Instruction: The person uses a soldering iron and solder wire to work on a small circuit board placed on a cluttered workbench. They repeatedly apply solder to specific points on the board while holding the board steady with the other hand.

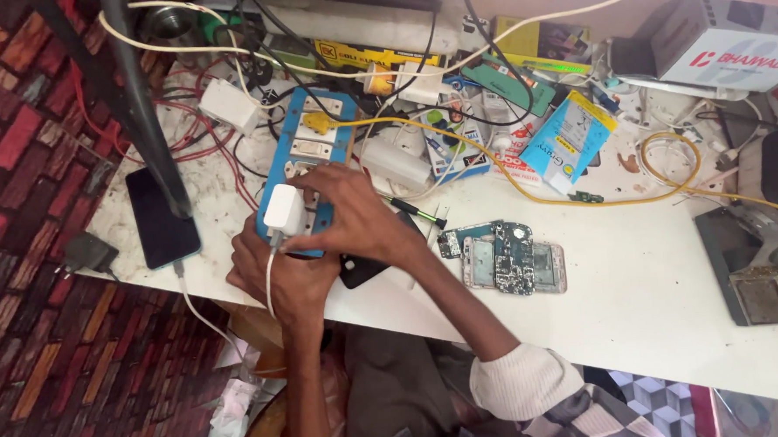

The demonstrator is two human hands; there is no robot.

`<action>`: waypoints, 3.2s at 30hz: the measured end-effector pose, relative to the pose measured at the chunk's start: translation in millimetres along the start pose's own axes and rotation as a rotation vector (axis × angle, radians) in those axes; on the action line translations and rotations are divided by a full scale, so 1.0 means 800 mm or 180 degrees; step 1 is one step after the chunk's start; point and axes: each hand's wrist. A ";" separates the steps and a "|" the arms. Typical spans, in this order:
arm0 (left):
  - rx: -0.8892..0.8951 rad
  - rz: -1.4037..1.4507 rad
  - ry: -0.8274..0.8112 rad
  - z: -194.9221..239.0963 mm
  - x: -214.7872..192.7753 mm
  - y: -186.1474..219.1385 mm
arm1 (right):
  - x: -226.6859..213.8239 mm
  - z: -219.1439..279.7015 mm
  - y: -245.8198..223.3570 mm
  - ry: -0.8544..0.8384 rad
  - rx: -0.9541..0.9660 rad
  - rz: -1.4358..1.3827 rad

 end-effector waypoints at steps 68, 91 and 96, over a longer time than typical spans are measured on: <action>0.0471 -0.0201 -0.1175 0.048 -0.137 0.001 | 0.143 -0.062 -0.068 -0.0736 -0.1205 0.0812; 0.1097 -0.2067 -0.1233 -0.319 0.153 -0.097 | 0.010 0.216 -0.043 -0.0226 0.0144 0.1482; -0.0108 -0.1671 -0.1861 -0.342 0.176 -0.157 | 0.022 0.216 -0.039 -0.0227 0.0115 0.1594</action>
Point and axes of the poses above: each hand's wrist, its own z-axis away from the middle knuckle, its own x-axis out of the palm, y = z × x, and after that the axes turned 15 degrees about z, right-handed
